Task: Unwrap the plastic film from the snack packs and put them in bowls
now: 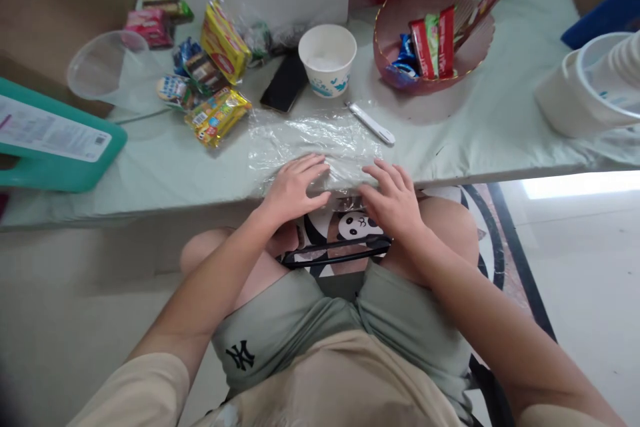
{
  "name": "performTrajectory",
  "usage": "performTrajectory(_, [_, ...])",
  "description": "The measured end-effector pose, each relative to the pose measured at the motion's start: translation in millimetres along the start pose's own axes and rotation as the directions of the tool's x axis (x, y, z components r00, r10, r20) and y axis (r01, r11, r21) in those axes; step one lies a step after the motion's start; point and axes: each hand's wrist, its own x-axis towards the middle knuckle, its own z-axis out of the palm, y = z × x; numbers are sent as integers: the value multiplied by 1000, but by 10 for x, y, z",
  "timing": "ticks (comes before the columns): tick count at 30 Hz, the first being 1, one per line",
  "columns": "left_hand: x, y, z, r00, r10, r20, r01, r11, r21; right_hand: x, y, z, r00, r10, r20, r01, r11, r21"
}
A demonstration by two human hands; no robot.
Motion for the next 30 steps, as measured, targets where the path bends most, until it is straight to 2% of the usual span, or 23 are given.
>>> performTrajectory(3, [-58, 12, -44, 983, 25, -182, -26, 1000, -6, 129, 1, -1, 991, 61, -122, -34, 977, 212])
performTrajectory(5, [-154, 59, -119, 953, 77, -294, -69, 997, 38, 208, -21, -43, 977, 166, -131, -109, 927, 360])
performTrajectory(6, [-212, 93, -159, 943, 111, -314, -97, 993, 62, 255, -32, -64, 965, 232, -123, -162, 895, 416])
performTrajectory(8, [-319, 168, -222, 954, 143, -263, -118, 987, 111, 383, -47, -93, 918, 379, -117, -279, 827, 489])
performTrajectory(11, [-392, 236, -239, 987, 48, -156, -13, 976, 218, 657, -50, -77, 826, 543, -151, -373, 728, 575])
performTrajectory(13, [-371, 226, -224, 983, -4, -182, 54, 960, 273, 836, -41, -20, 788, 596, -153, -371, 659, 654])
performTrajectory(15, [-320, 173, -231, 955, 16, -297, 64, 964, 257, 958, -21, 61, 754, 640, -151, -358, 592, 723])
performTrajectory(17, [-270, 86, -281, 895, 41, -444, 39, 985, 169, 1009, 13, 143, 715, 684, -143, -350, 528, 774])
performTrajectory(19, [-230, -30, -363, 831, -14, -555, 41, 998, 37, 1009, 60, 208, 681, 723, -111, -354, 458, 815])
performTrajectory(22, [-168, -254, -480, 755, -264, -600, 149, 960, -235, 983, 132, 264, 635, 770, -64, -382, 384, 841])
performTrajectory(24, [-111, -421, -526, 676, -484, -556, 221, 852, -474, 973, 164, 285, 621, 783, -29, -429, 370, 824])
performTrajectory(25, [-77, -499, -540, 634, -573, -519, 226, 779, -585, 970, 173, 296, 625, 781, -8, -456, 374, 808])
performTrajectory(27, [-4, -627, -561, 578, -686, -442, 210, 649, -731, 967, 173, 320, 654, 756, 29, -491, 395, 776])
performTrajectory(30, [96, -734, -593, 560, -738, -376, 191, 557, -808, 970, 128, 337, 731, 681, 42, -439, 423, 793])
